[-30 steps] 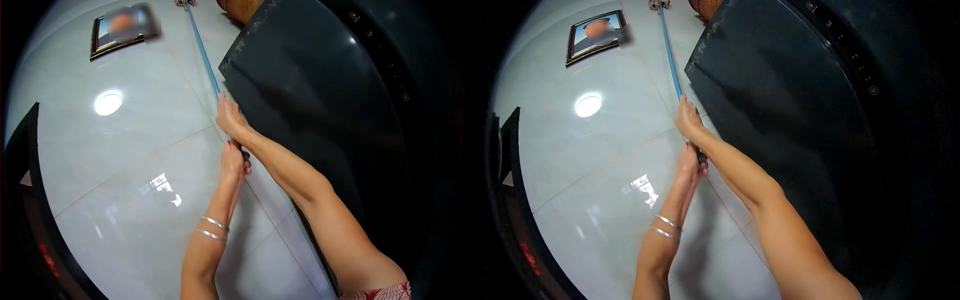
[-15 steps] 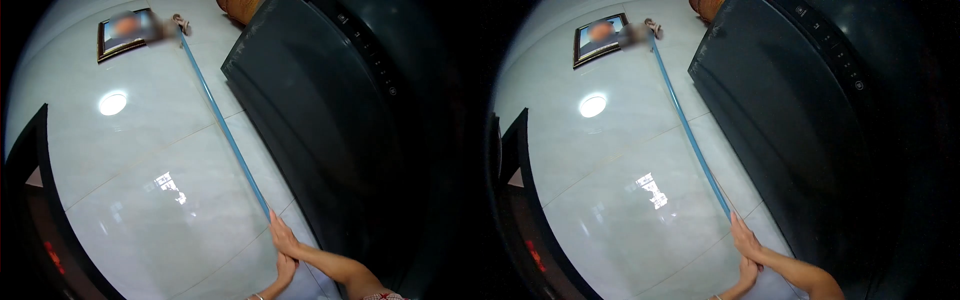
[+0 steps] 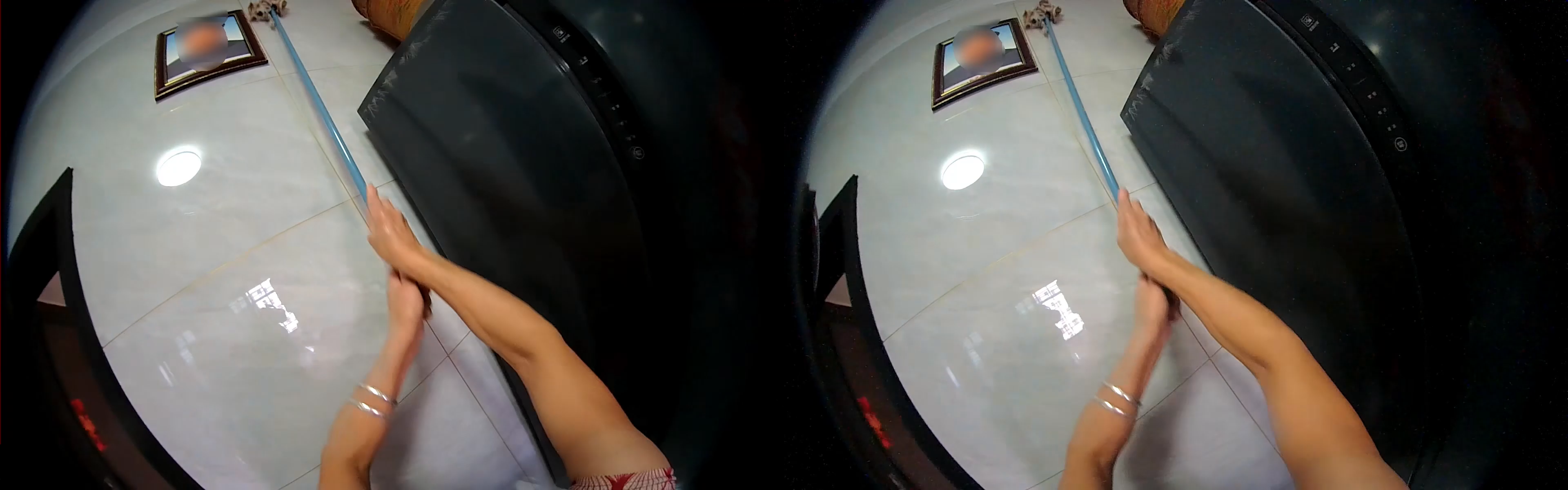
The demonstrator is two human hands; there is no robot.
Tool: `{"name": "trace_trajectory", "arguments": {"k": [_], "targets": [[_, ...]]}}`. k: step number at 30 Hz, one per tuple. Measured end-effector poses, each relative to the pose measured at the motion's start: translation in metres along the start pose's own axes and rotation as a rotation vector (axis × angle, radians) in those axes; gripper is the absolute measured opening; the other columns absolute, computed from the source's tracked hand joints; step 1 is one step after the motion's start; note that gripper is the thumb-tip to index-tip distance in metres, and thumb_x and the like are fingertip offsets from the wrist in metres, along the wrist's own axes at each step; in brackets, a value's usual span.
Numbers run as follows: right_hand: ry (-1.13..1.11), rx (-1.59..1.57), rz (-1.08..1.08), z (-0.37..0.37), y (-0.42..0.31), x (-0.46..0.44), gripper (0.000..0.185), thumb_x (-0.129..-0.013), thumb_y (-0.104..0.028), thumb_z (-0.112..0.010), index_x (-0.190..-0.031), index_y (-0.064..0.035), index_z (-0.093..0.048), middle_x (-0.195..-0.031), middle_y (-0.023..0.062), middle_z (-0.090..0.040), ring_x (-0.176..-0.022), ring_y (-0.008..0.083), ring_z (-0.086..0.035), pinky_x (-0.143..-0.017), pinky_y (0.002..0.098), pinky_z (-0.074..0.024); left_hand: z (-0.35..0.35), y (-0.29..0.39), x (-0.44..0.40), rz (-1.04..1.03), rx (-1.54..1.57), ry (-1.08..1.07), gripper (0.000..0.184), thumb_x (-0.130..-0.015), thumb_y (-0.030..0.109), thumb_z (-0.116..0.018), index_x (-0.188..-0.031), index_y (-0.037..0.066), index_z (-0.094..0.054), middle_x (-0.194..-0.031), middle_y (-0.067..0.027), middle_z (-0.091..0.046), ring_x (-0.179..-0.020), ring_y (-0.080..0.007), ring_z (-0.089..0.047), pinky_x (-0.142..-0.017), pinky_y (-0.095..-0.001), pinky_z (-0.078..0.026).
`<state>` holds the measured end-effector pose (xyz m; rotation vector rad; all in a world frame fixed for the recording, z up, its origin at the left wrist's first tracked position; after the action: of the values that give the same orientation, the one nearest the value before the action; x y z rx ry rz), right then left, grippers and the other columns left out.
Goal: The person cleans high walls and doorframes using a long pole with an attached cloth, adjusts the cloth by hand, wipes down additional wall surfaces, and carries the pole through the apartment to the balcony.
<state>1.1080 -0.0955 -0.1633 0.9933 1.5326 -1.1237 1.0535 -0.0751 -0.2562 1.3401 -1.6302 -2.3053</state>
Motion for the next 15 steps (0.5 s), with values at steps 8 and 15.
{"name": "trace_trajectory", "arguments": {"k": [8, 15], "targets": [[0.003, 0.123, -0.208, -0.007, -0.016, -0.056, 0.027, -0.081, -0.001, -0.042, -0.106, 0.0002, -0.031, -0.095, 0.0258, -0.049, -0.085, 0.0441, -0.054, -0.074, 0.0491, -0.0454, 0.007, 0.036, -0.041, -0.166, 0.002, 0.003, 0.040, -0.088, 0.043, -0.039, -0.090, 0.003, -0.044, -0.051, 0.0013, -0.038, -0.035, -0.0090, -0.031, -0.031, -0.0258, -0.024], [-0.142, 0.094, -0.357, -0.039, 0.019, 0.064, 0.048, -0.082, 0.001, -0.036, -0.126, 0.0025, -0.017, -0.103, 0.0274, -0.043, -0.087, 0.0460, -0.052, -0.077, 0.0493, -0.0441, 0.048, -0.074, 0.015, -0.003, -0.359, 0.145, 0.043, -0.091, 0.035, -0.033, -0.105, -0.003, -0.046, -0.084, -0.0160, -0.056, -0.075, -0.0269, -0.053, -0.066, -0.0360, -0.041]]}}
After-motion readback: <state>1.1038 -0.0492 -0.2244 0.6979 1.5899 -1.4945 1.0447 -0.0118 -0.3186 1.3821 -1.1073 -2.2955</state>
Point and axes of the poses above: each hand's wrist, its own x-axis away from the middle knuckle, its own z-axis out of the back of the hand, y = z × x, the point moved 4 cm from there along -x, towards the middle knuckle
